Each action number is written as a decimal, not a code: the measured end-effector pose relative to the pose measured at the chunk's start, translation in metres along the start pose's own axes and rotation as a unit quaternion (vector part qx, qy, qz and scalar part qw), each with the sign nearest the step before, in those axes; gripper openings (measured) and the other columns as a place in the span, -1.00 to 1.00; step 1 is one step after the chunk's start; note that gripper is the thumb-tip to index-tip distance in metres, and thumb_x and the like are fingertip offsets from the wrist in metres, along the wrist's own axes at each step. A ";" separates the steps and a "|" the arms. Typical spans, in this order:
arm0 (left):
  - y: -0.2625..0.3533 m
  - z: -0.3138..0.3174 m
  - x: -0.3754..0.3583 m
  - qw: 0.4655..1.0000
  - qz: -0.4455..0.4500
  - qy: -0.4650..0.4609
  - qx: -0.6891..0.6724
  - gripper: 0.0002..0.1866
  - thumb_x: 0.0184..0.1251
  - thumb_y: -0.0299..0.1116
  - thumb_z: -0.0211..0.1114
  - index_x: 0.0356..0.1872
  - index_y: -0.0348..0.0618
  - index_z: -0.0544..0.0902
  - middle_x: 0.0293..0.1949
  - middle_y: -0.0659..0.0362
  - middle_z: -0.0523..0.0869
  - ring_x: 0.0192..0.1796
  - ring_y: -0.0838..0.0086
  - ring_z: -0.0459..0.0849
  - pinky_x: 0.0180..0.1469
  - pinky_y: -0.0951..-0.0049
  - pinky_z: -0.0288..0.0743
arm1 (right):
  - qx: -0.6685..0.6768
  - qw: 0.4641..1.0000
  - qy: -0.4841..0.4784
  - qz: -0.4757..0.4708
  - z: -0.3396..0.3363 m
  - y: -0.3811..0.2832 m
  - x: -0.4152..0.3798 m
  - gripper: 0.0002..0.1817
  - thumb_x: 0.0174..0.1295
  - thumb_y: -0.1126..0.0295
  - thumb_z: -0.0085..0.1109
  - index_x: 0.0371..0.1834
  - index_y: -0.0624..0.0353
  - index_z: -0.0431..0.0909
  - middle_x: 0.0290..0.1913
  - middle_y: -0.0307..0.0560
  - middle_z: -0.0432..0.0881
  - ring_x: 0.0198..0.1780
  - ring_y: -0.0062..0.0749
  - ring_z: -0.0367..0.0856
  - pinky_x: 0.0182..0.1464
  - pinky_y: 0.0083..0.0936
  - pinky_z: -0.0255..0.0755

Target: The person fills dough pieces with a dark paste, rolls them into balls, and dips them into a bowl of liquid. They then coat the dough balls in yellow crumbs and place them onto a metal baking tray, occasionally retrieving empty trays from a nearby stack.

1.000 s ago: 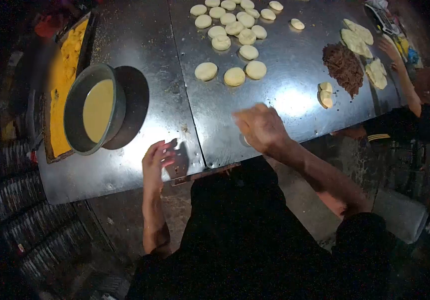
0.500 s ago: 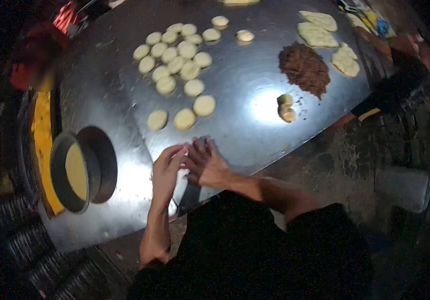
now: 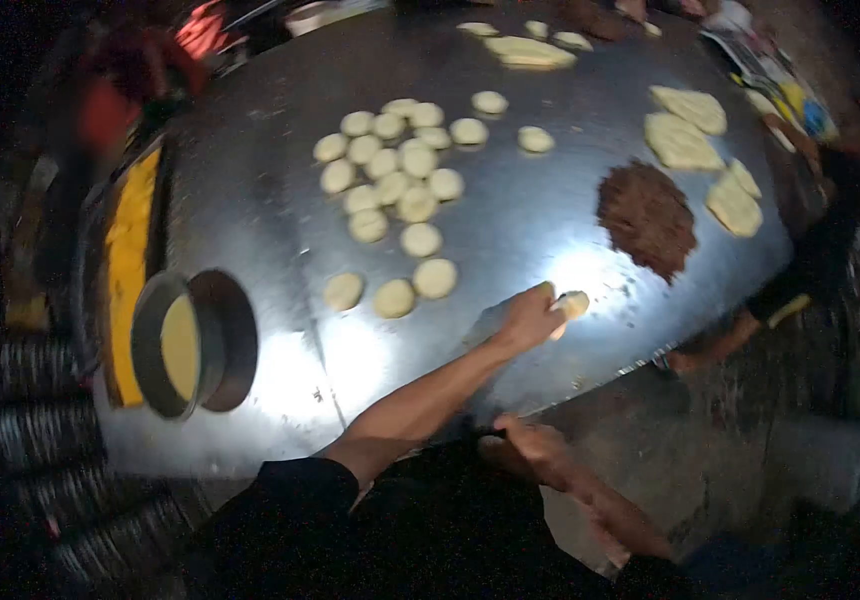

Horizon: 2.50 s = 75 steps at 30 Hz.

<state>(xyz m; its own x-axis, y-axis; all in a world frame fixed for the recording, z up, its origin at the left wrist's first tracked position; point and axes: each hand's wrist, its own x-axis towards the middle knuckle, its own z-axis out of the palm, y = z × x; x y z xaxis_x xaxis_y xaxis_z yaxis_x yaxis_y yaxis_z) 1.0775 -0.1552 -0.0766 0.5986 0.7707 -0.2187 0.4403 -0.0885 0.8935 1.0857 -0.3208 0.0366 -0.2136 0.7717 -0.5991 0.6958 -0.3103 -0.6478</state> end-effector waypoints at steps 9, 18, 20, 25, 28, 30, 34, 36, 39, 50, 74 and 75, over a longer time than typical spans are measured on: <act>-0.126 -0.184 -0.215 0.923 -0.230 0.190 -0.243 -0.70 0.33 -0.30 0.26 -0.01 -0.20 0.50 -0.20 0.09 0.63 -0.30 0.50 0.66 -0.35 0.51 0.66 | -0.200 0.854 0.374 -0.303 -0.034 -0.074 0.210 -0.60 0.17 0.39 0.17 0.11 0.16 0.51 -0.16 0.09 0.65 0.02 0.05 0.55 0.07 -0.15 0.39; -0.159 -0.221 -0.268 0.889 -0.131 0.403 -0.174 -0.83 0.29 -0.36 0.26 -0.15 -0.16 0.63 -0.28 0.11 0.70 -0.34 0.43 0.67 -0.36 0.46 0.57 | -0.362 0.849 0.182 -0.340 0.098 -0.079 0.185 -0.53 0.35 0.16 -0.06 0.19 0.25 0.44 0.22 0.05 0.48 0.33 0.09 0.26 0.35 0.19 -0.09; -0.143 -0.254 -0.293 0.837 -0.078 0.450 -0.301 -0.77 0.25 -0.42 0.30 -0.10 -0.24 0.56 -0.28 0.15 0.66 -0.32 0.55 0.64 -0.40 0.53 0.57 | -0.352 0.848 0.241 -0.313 0.104 -0.085 0.191 -0.49 0.36 0.10 -0.09 0.22 0.24 0.42 0.25 0.05 0.45 0.36 0.08 0.22 0.36 0.25 -0.18; -0.089 -0.272 -0.293 0.864 0.053 0.319 -0.385 -0.77 0.28 -0.37 0.31 -0.11 -0.26 0.61 -0.22 0.19 0.68 -0.26 0.58 0.62 -0.20 0.56 0.49 | 0.027 0.942 0.161 -0.294 0.085 -0.192 0.153 -0.52 0.30 0.12 0.07 0.14 0.26 0.49 -0.09 0.19 0.63 -0.05 -0.02 0.59 0.03 -0.24 0.42; -0.049 -0.260 -0.273 0.855 0.048 0.472 -0.212 -0.74 0.38 -0.25 0.20 -0.22 -0.28 0.65 -0.47 0.20 0.67 -0.41 0.55 0.60 -0.36 0.42 0.45 | 0.176 0.884 0.260 -0.346 0.097 -0.222 0.140 -0.62 0.28 0.23 0.13 0.01 0.30 0.55 -0.23 0.20 0.65 -0.24 -0.06 0.63 -0.17 -0.34 0.47; -0.031 -0.250 -0.252 0.834 0.071 0.531 -0.135 -0.70 0.45 -0.24 0.08 -0.31 -0.32 0.57 -0.55 0.14 0.61 -0.48 0.53 0.53 -0.41 0.44 0.39 | 0.172 0.856 0.349 -0.340 0.096 -0.232 0.131 -0.68 0.27 0.28 0.14 -0.07 0.32 0.58 -0.27 0.18 0.64 -0.29 -0.10 0.63 -0.23 -0.36 0.46; -0.013 -0.208 -0.217 0.776 0.233 0.583 0.061 -0.73 0.48 -0.30 0.01 -0.42 -0.22 0.50 -0.58 0.12 0.50 -0.43 0.42 0.52 -0.42 0.28 0.37 | 0.398 0.807 0.356 -0.252 0.053 -0.203 0.124 -0.57 0.35 0.17 0.08 -0.55 0.33 0.49 -0.62 -0.20 0.47 -0.52 -0.53 0.39 -0.45 -0.44 0.30; 0.025 -0.197 -0.209 0.822 0.085 0.464 -0.319 -0.72 0.50 -0.27 0.01 -0.39 -0.23 0.50 -0.52 0.24 0.56 -0.50 0.48 0.54 -0.43 0.48 0.45 | 0.337 0.823 0.393 -0.231 0.022 -0.178 0.112 -0.55 0.38 0.17 0.05 -0.59 0.29 0.51 -0.70 -0.24 0.40 -0.57 -0.60 0.26 -0.53 -0.48 0.20; 0.012 -0.168 -0.177 0.803 0.014 0.331 -0.496 -0.66 0.49 -0.17 0.04 -0.19 -0.27 0.60 -0.35 0.17 0.67 -0.33 0.50 0.66 -0.27 0.49 0.54 | 0.212 0.864 0.427 -0.164 -0.011 -0.141 0.082 -0.65 0.35 0.22 0.07 -0.49 0.27 0.55 -0.59 -0.13 0.51 -0.50 -0.45 0.43 -0.42 -0.38 0.31; -0.044 -0.146 -0.121 0.937 -0.092 0.045 -0.334 -0.77 0.34 -0.45 0.21 -0.07 -0.38 0.60 -0.17 0.12 0.70 -0.17 0.49 0.67 -0.09 0.49 0.53 | -0.182 0.707 0.683 0.014 -0.145 0.192 0.112 -0.64 0.14 0.35 0.17 0.02 0.19 0.51 -0.10 0.13 0.58 -0.13 0.03 0.57 -0.06 -0.17 0.47; -0.031 -0.171 -0.155 0.807 -0.039 0.222 -0.546 -0.70 0.44 -0.21 0.15 -0.04 -0.25 0.57 -0.18 0.17 0.67 -0.19 0.50 0.67 -0.12 0.48 0.59 | 0.160 0.890 0.365 -0.221 -0.007 -0.120 0.107 -0.67 0.13 0.48 0.21 -0.01 0.27 0.51 -0.15 0.10 0.60 -0.19 -0.05 0.61 -0.12 -0.23 0.48; -0.031 -0.178 -0.165 0.788 -0.031 0.238 -0.567 -0.73 0.44 -0.22 0.14 -0.06 -0.23 0.58 -0.20 0.19 0.67 -0.23 0.52 0.66 -0.16 0.52 0.59 | 0.155 0.891 0.357 -0.233 0.011 -0.128 0.106 -0.67 0.13 0.48 0.21 -0.01 0.27 0.51 -0.15 0.10 0.60 -0.19 -0.05 0.61 -0.12 -0.23 0.48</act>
<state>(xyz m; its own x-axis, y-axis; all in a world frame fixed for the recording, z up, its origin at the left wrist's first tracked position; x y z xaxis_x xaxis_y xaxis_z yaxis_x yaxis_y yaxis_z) 0.8459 -0.1674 0.0022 0.1624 0.9248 -0.3439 -0.5832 0.3712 0.7226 0.9664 -0.2049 0.0510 0.1379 0.9791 0.1492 0.3985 0.0831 -0.9134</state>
